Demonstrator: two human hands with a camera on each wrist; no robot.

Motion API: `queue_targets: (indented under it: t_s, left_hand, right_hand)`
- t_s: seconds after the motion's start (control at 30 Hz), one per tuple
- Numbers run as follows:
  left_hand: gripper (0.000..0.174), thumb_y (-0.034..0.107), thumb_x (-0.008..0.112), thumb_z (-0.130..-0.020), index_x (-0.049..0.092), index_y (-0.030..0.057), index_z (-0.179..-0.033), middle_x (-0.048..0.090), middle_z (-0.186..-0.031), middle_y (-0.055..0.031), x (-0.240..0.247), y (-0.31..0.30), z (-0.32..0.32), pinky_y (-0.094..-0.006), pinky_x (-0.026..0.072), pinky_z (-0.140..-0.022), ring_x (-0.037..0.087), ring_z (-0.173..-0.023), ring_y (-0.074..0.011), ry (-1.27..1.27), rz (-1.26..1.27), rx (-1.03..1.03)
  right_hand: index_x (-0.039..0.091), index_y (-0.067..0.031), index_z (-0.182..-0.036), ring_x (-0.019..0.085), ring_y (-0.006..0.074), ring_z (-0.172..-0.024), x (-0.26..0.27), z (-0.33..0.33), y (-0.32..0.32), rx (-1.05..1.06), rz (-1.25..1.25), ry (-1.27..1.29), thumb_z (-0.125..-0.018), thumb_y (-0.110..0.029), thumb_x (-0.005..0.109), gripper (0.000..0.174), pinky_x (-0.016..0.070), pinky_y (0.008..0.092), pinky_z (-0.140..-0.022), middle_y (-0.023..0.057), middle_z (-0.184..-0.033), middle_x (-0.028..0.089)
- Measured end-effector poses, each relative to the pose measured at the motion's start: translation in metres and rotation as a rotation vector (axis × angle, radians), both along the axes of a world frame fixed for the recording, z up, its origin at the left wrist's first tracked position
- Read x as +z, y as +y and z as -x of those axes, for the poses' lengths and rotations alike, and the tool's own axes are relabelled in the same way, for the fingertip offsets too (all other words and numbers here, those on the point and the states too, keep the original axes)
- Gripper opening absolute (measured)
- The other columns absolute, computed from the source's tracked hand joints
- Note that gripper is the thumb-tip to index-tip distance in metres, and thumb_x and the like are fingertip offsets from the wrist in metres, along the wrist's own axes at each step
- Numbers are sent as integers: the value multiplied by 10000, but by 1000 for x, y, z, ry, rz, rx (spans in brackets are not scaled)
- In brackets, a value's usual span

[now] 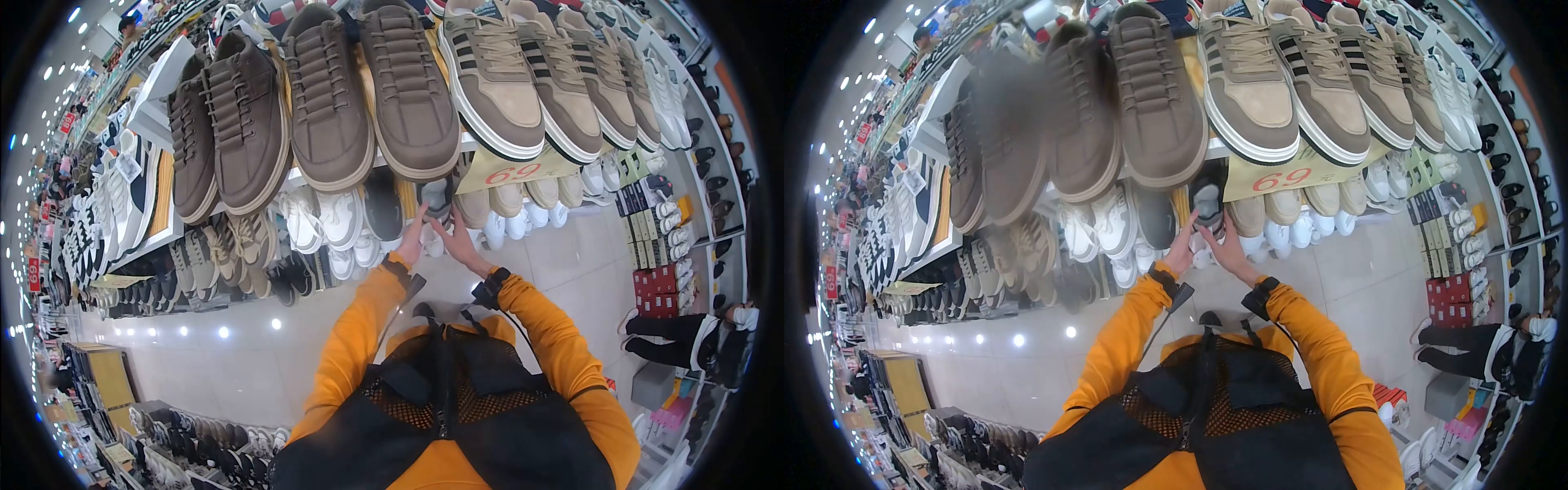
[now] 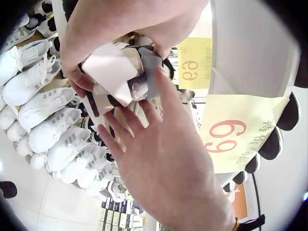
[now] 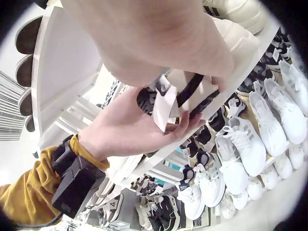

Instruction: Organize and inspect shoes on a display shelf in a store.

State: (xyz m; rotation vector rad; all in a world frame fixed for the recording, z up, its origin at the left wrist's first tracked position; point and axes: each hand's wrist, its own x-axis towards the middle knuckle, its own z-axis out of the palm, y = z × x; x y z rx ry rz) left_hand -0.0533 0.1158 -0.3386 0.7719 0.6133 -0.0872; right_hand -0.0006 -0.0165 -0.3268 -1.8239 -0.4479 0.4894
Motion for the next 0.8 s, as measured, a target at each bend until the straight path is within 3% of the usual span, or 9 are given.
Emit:
queue_targets:
  t_s: [0.2,0.27,0.37,0.43,0.57,0.6,0.63,0.7,0.8]
  left_hand:
    - [588,529,549,-913,428,169,-1362,540,-1230,-77,13,1,12,-336,390,-1000,532,-1100,-180,-1,94,-51]
    - [670,533,568,-900,359,145,-1405,500,-1280,-103,0,2,28,-343,389,-1011,508,-1155,-197,-17,78,-55]
    - [770,502,595,-895,269,59,-1435,470,-1317,-112,-10,6,65,-323,414,-990,500,-1171,-215,109,161,104]
    - [765,494,607,-891,286,43,-1419,473,-1309,-114,-15,15,85,-323,418,-985,505,-1166,-212,121,108,144]
    - [706,464,634,-884,351,16,-1351,491,-1270,-108,-32,39,101,-315,429,-962,525,-1134,-196,127,-125,281]
    - [587,437,645,-886,458,8,-1240,538,-1193,-73,-35,40,97,-290,443,-928,545,-1068,-166,114,-150,365]
    - [587,437,645,-886,458,8,-1240,538,-1193,-73,-36,44,93,-290,443,-928,545,-1068,-166,116,-148,376]
    - [679,364,782,-784,452,-41,-1219,550,-1127,-134,-58,60,84,-289,508,-846,585,-975,-187,91,-102,396]
    - [653,321,812,-758,475,-64,-1165,580,-1034,-138,-79,73,72,-267,534,-792,607,-907,-177,129,-146,387]
  right_hand:
    - [201,88,-1439,328,341,-1368,-21,-19,-5,76,13,-91,-889,-385,629,842,280,364,-1106,293,-1445,329]
    - [203,86,-1440,329,343,-1368,-20,-21,-7,88,41,-75,-888,-383,630,840,284,365,-1102,295,-1442,335]
    - [244,91,-1419,376,355,-1330,-23,-19,-4,75,19,-146,-886,-403,629,823,312,382,-1081,292,-1406,383]
    - [303,90,-1383,432,351,-1275,-24,-8,-6,-3,89,33,-880,-430,629,794,342,392,-1056,274,-1365,434]
    - [359,88,-1340,510,333,-1180,-43,25,-11,-11,346,33,-867,-462,637,777,392,383,-1007,250,-1286,506]
    - [373,74,-1338,524,290,-1158,-40,27,-10,110,379,108,-872,-479,628,767,411,357,-981,216,-1261,532]
    - [387,61,-1336,538,248,-1136,-37,30,-9,229,411,185,-877,-496,618,758,431,331,-954,181,-1237,559]
    - [386,54,-1344,533,241,-1147,-46,25,1,297,343,272,-886,-502,602,752,424,327,-969,173,-1241,559]
    - [395,37,-1351,520,224,-1169,-32,21,23,361,194,517,-903,-512,569,730,410,323,-993,154,-1259,554]
